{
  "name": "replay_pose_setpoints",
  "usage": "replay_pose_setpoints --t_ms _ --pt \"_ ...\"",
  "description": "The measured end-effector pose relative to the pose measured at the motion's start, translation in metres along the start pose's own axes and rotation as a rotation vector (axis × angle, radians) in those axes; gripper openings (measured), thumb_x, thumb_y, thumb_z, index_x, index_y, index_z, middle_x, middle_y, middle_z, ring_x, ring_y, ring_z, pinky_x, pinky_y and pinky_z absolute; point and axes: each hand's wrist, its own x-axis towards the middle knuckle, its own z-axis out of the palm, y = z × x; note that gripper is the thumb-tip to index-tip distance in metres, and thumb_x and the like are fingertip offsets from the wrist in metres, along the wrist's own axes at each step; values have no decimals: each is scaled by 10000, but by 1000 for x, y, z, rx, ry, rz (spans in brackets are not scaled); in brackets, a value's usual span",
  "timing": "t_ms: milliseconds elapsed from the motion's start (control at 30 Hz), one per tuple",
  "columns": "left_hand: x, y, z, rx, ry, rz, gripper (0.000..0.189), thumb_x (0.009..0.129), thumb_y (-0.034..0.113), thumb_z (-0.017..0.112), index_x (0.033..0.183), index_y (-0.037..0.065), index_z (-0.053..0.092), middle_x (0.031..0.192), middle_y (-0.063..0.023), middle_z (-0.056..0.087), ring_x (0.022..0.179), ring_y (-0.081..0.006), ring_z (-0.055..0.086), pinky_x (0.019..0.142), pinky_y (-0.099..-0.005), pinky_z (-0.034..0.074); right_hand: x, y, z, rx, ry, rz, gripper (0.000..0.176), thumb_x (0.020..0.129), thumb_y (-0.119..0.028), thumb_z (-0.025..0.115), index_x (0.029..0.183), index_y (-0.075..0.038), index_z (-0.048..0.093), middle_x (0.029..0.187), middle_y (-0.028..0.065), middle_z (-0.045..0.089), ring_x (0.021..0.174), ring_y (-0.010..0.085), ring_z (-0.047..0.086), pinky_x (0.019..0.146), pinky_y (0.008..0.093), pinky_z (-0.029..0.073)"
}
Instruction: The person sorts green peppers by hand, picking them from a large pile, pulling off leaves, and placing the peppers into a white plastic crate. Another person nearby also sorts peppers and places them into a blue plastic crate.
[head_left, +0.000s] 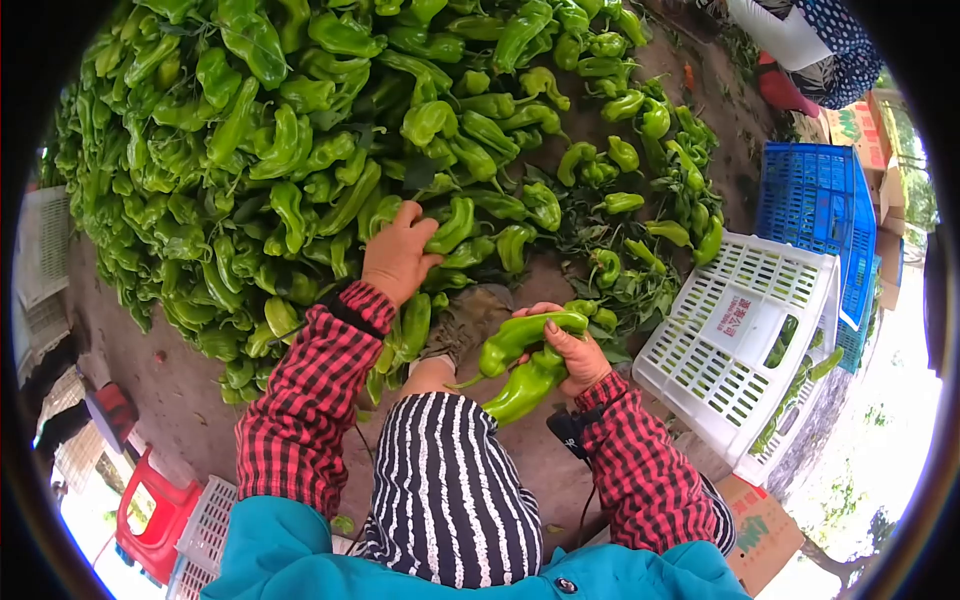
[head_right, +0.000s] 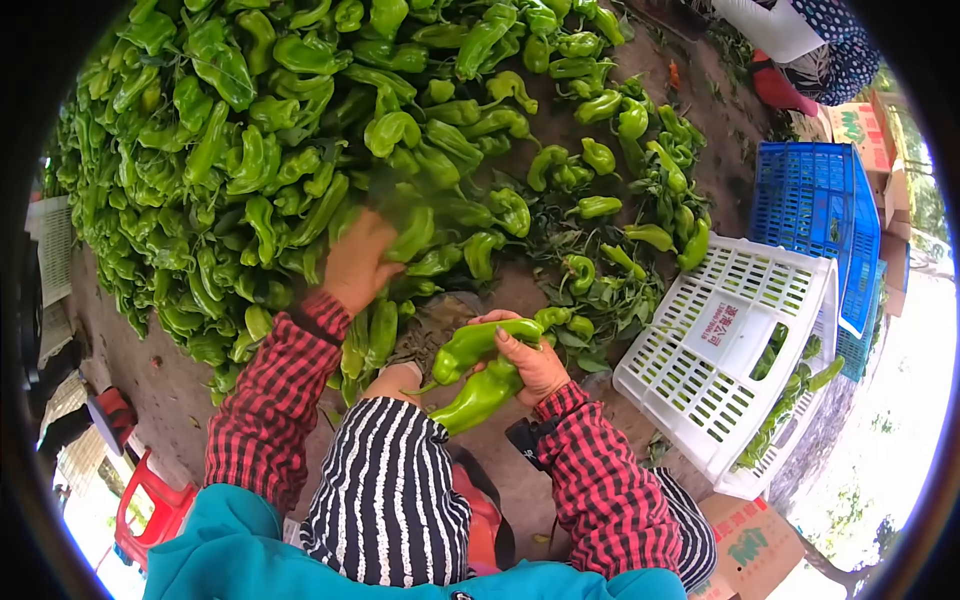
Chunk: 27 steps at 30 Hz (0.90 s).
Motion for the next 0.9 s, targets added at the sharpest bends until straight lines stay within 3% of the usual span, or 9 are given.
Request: replay_pose_setpoints --t_ms 133,200,333,400,633,700,733,800,900 --pt "-36 26 0 -346 19 159 401 619 57 685 983 55 517 1027 -119 444 846 -326 543 711 -381 457 10 -11 12 -26 -114 -102 405 794 -256 642 1113 -62 482 1274 83 393 1022 217 521 809 371 466" --pt "-47 33 11 -496 -201 296 434 596 -10 643 1005 65 519 1033 -123 444 884 -322 533 741 -358 454 12 -19 12 23 -214 30 405 792 -259 644 1110 -64 487 1244 66 411 1024 209 519 813 368 467" --pt "-44 36 26 -735 -153 403 520 585 -70 586 1080 82 530 1091 -117 438 960 -269 501 777 -300 439 -4 -42 39 -227 -26 -49 358 775 -235 666 1056 -62 528 963 30 579 900 137 543 808 291 440" --pt "-43 48 21 -1057 -202 172 709 579 -24 675 1231 130 443 1255 -67 342 965 -177 471 788 -292 433 -30 -62 43 -385 29 -171 334 773 -202 668 1050 -65 541 951 16 583 878 112 535 796 263 426" --pt "-35 47 23 -856 -66 -14 728 610 -32 654 1262 109 364 1283 -41 326 913 -176 475 750 -299 449 -205 -232 -14 -231 560 -712 348 816 -239 609 1107 -75 509 1000 64 587 856 167 569 705 318 488" --pt "-32 48 26 -824 -77 -24 633 625 -15 644 1208 83 418 1249 -46 359 899 -166 476 727 -288 452 -272 -319 -61 -285 635 -767 334 848 -311 555 1084 -75 541 966 63 612 852 187 578 847 336 465" --pt "-31 50 26 -824 -81 -25 633 625 -15 644 1208 83 418 1249 -46 359 899 -166 476 727 -288 452 -299 -358 -80 -270 700 -825 423 824 -332 590 1146 -76 491 1082 101 559 974 260 538 916 425 421" --pt "-27 53 27 -723 -95 -91 554 613 18 653 1134 47 468 1163 -95 441 893 -210 504 761 -306 440 -324 -389 -80 -56 1222 -946 566 782 -330 646 1231 -91 398 1249 156 416 1133 332 416 927 513 380" --pt "-26 22 59 -491 -69 6 496 639 64 636 1102 -11 472 1107 -160 478 948 -304 511 811 -349 427 -361 -426 -142 -80 1151 -797 732 747 -290 690 1314 -94 272 1308 198 267 1216 351 307 959 525 337"
